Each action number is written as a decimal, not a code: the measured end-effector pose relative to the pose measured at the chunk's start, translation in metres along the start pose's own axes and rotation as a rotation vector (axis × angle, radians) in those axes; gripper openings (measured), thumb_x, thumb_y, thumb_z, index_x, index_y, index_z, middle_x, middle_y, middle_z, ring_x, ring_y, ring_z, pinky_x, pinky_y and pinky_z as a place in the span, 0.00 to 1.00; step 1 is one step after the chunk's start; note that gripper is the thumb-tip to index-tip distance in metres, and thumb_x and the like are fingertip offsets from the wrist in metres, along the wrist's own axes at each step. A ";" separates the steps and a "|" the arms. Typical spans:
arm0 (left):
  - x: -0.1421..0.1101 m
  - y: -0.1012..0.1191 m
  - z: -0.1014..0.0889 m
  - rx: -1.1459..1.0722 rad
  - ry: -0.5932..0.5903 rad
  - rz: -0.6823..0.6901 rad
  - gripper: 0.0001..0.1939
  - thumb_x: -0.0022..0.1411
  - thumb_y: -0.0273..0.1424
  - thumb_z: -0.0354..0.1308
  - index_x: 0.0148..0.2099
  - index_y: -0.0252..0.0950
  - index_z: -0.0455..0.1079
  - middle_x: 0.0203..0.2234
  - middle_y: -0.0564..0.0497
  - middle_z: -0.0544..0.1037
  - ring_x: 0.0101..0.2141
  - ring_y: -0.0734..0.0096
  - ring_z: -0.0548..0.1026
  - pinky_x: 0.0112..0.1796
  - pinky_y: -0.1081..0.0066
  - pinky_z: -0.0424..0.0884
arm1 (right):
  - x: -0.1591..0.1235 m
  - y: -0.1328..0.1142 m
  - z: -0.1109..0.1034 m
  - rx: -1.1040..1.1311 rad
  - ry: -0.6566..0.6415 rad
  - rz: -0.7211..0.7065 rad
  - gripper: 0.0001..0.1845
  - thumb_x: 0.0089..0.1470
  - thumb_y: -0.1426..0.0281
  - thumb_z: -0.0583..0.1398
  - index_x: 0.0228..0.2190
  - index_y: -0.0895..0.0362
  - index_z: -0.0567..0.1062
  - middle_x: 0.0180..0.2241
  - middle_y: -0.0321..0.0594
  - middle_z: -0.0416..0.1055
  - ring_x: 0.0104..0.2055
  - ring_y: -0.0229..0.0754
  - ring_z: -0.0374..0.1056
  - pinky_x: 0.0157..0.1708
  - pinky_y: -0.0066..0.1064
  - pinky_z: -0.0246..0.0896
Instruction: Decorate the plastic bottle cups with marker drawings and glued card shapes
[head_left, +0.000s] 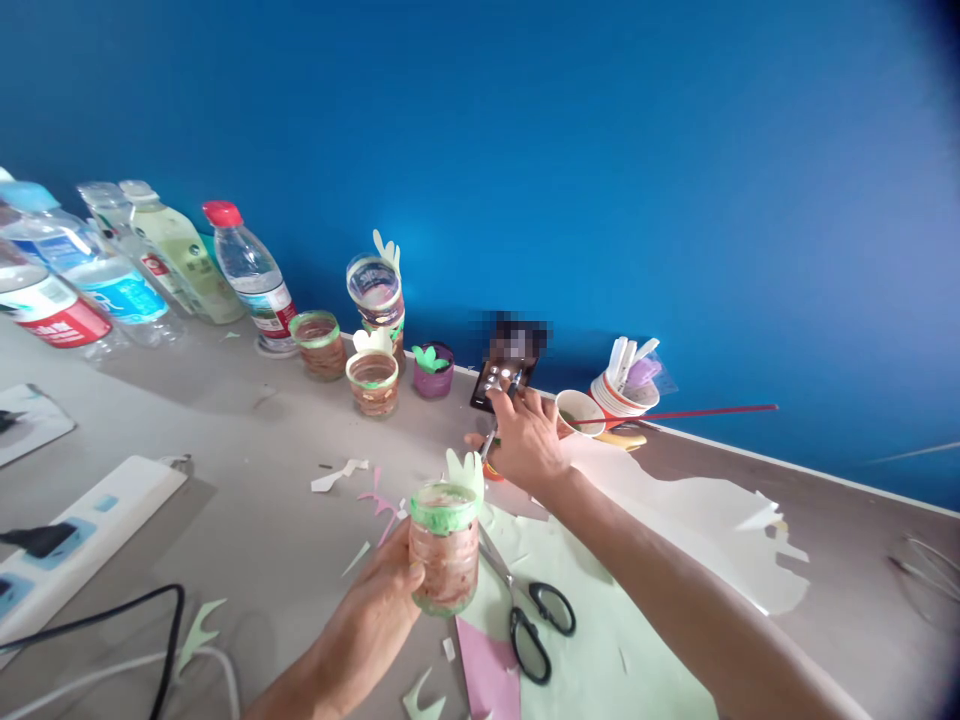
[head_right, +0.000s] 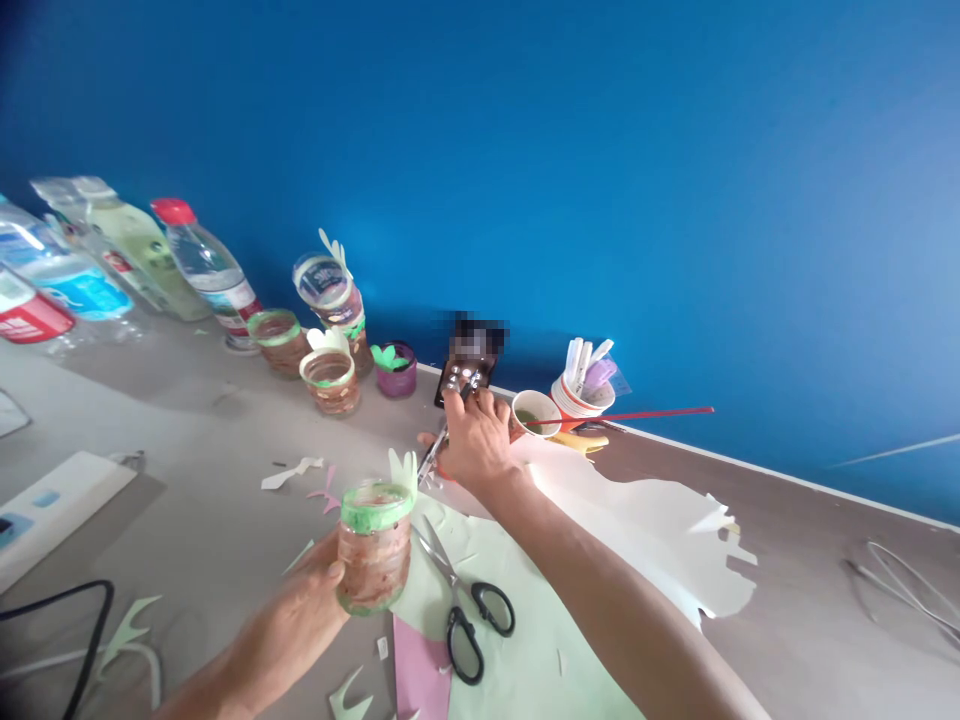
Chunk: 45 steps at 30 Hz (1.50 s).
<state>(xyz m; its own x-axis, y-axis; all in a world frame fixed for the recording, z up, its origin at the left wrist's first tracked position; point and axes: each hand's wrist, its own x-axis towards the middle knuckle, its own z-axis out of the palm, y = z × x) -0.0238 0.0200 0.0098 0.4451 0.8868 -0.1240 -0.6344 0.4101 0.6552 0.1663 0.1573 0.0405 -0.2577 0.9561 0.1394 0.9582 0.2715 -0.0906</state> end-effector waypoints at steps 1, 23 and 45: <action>0.000 0.000 0.000 0.002 -0.001 0.003 0.22 0.63 0.38 0.58 0.58 0.40 0.72 0.50 0.43 0.77 0.50 0.55 0.70 0.50 0.61 0.64 | -0.003 0.000 -0.001 0.008 -0.007 -0.010 0.28 0.58 0.56 0.56 0.54 0.58 0.67 0.51 0.53 0.71 0.55 0.59 0.56 0.50 0.46 0.47; -0.002 0.002 0.001 -0.016 0.001 -0.007 0.22 0.62 0.37 0.58 0.58 0.42 0.72 0.52 0.45 0.77 0.54 0.53 0.69 0.53 0.61 0.63 | -0.002 -0.009 0.002 -0.020 -0.115 -0.008 0.28 0.55 0.54 0.58 0.51 0.59 0.71 0.44 0.55 0.74 0.51 0.60 0.61 0.48 0.45 0.50; -0.001 0.002 0.003 0.013 0.008 -0.012 0.21 0.61 0.39 0.60 0.56 0.41 0.73 0.49 0.44 0.78 0.51 0.54 0.70 0.50 0.61 0.63 | -0.015 0.007 0.007 -0.038 -0.039 -0.067 0.23 0.54 0.62 0.58 0.49 0.59 0.70 0.41 0.53 0.74 0.50 0.58 0.60 0.48 0.45 0.46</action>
<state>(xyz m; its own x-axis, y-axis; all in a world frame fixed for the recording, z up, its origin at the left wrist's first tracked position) -0.0237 0.0198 0.0135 0.4473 0.8837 -0.1380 -0.6209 0.4179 0.6632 0.1756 0.1457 0.0305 -0.3256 0.9396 0.1055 0.9424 0.3316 -0.0448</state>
